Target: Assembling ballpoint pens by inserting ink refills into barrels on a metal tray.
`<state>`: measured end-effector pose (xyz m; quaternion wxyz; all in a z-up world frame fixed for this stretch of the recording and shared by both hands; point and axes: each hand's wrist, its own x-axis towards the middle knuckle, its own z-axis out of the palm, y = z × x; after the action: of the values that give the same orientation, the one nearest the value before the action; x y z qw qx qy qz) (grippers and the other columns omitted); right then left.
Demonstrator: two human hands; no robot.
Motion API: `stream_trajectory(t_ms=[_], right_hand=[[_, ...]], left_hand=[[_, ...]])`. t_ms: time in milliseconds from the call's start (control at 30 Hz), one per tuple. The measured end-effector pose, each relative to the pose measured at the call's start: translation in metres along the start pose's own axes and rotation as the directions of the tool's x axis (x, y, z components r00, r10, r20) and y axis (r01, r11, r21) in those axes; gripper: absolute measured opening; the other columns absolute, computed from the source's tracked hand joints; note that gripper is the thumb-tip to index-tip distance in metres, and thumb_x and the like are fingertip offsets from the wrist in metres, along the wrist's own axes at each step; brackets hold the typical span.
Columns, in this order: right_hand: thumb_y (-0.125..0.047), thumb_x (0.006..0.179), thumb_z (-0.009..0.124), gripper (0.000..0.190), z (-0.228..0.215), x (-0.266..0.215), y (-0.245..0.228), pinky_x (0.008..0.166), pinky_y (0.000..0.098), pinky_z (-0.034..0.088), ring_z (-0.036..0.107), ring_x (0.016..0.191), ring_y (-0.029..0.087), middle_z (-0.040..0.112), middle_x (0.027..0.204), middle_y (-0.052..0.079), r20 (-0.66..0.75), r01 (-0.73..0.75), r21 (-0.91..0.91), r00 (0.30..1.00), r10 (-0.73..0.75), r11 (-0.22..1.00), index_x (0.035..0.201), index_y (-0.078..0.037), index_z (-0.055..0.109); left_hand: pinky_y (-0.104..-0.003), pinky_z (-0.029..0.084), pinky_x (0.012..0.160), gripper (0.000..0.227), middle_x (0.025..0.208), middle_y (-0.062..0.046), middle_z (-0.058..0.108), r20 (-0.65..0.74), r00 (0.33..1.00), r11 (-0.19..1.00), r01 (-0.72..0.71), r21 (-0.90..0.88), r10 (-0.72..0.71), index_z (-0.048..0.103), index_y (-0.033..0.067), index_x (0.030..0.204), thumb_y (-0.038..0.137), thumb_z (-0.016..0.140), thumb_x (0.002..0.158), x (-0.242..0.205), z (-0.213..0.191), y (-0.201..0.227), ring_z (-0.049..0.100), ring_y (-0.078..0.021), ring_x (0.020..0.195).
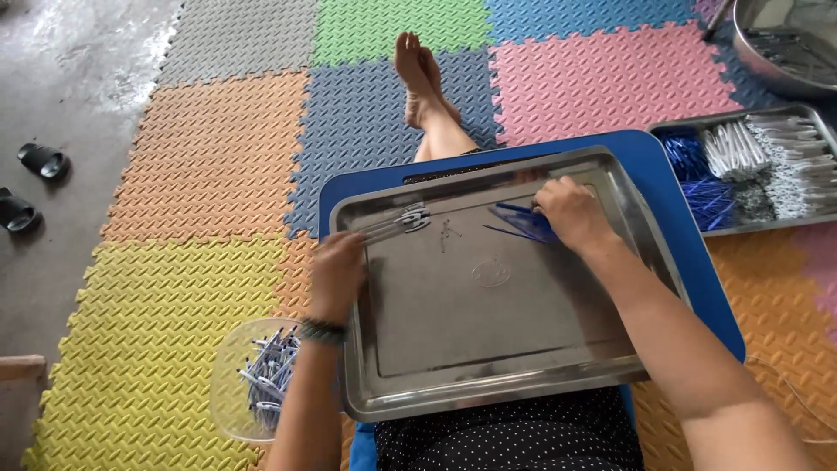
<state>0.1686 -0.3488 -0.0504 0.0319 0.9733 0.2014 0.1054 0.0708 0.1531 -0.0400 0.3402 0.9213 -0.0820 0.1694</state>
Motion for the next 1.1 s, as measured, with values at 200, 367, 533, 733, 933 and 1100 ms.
stream_trajectory(t_ms=[200, 367, 533, 733, 933, 1100], right_hand=[[-0.037, 0.1, 0.08, 0.016, -0.026, -0.008, -0.021, 0.085, 0.041, 0.064, 0.073, 0.105, 0.024, 0.07, 0.098, 0.002, 0.061, -0.088, 0.191, 0.995, 0.078, 0.978, 0.103, -0.023, 0.074], [-0.025, 0.101, 0.082, 0.016, -0.072, -0.014, -0.049, 0.088, 0.0478, 0.065, 0.078, 0.105, 0.033, 0.08, 0.1, 0.01, 0.072, -0.169, 0.59, 0.985, 0.157, 0.789, 0.115, -0.02, 0.078], [-0.018, 0.1, 0.082, 0.022, -0.144, -0.025, -0.092, 0.093, 0.041, 0.063, 0.082, 0.106, 0.027, 0.087, 0.105, 0.006, 0.185, -0.332, 0.806, 0.928, 0.325, 0.49, 0.121, -0.026, 0.084], [-0.006, 0.1, 0.087, 0.016, -0.147, -0.032, -0.128, 0.076, 0.0309, 0.07, 0.084, 0.09, 0.021, 0.087, 0.1, 0.019, 0.196, -0.115, 0.973, 0.876, 0.441, -0.202, 0.113, 0.0, 0.081], [-0.001, 0.099, 0.086, 0.015, -0.127, -0.04, -0.137, 0.075, 0.0316, 0.071, 0.086, 0.09, 0.024, 0.087, 0.099, 0.02, 0.202, -0.098, 0.953, 0.911, 0.36, -0.287, 0.111, 0.003, 0.079], [-0.005, 0.097, 0.089, 0.019, -0.119, -0.043, -0.136, 0.074, 0.0329, 0.071, 0.086, 0.088, 0.025, 0.087, 0.097, 0.022, 0.199, -0.128, 0.961, 0.936, 0.291, -0.244, 0.111, 0.004, 0.081]], left_hand=[[-0.049, 0.066, 0.088, 0.021, 0.123, -0.001, 0.073, 0.155, 0.988, 0.882, -0.063, 0.467, -0.011, 0.077, 0.0257, 0.128, 0.034, 0.072, 0.109, 0.028, 0.063, 0.025, 0.077, -0.033, 0.113], [-0.052, 0.062, 0.091, 0.018, 0.12, -0.004, 0.069, 0.172, 0.983, 0.887, -0.02, 0.461, -0.067, 0.07, 0.021, 0.125, 0.034, 0.067, 0.113, 0.016, 0.053, 0.042, 0.077, -0.0369, 0.109], [-0.061, 0.062, 0.089, 0.02, 0.111, -0.015, 0.08, 0.282, 0.932, 0.957, 0.162, 0.242, -0.229, 0.074, 0.0207, 0.127, 0.022, 0.063, 0.111, 0.0, 0.033, 0.118, 0.078, -0.0472, 0.108], [-0.041, 0.065, 0.088, 0.027, 0.111, -0.013, 0.086, 0.379, 0.887, 0.695, 0.448, -0.563, -0.264, 0.079, 0.0082, 0.136, 0.013, 0.068, 0.112, -0.037, 0.057, 0.18, 0.076, -0.0216, 0.094], [-0.041, 0.068, 0.083, 0.028, 0.108, -0.013, 0.086, 0.377, 0.895, 0.666, 0.434, -0.607, -0.239, 0.079, 0.005, 0.137, 0.008, 0.069, 0.111, -0.053, 0.069, 0.163, 0.079, -0.0203, 0.088], [-0.038, 0.069, 0.085, 0.027, 0.107, -0.012, 0.086, 0.406, 0.877, 0.628, 0.472, -0.619, -0.258, 0.08, 0.004, 0.136, 0.008, 0.07, 0.111, -0.054, 0.067, 0.169, 0.078, -0.0184, 0.089]])
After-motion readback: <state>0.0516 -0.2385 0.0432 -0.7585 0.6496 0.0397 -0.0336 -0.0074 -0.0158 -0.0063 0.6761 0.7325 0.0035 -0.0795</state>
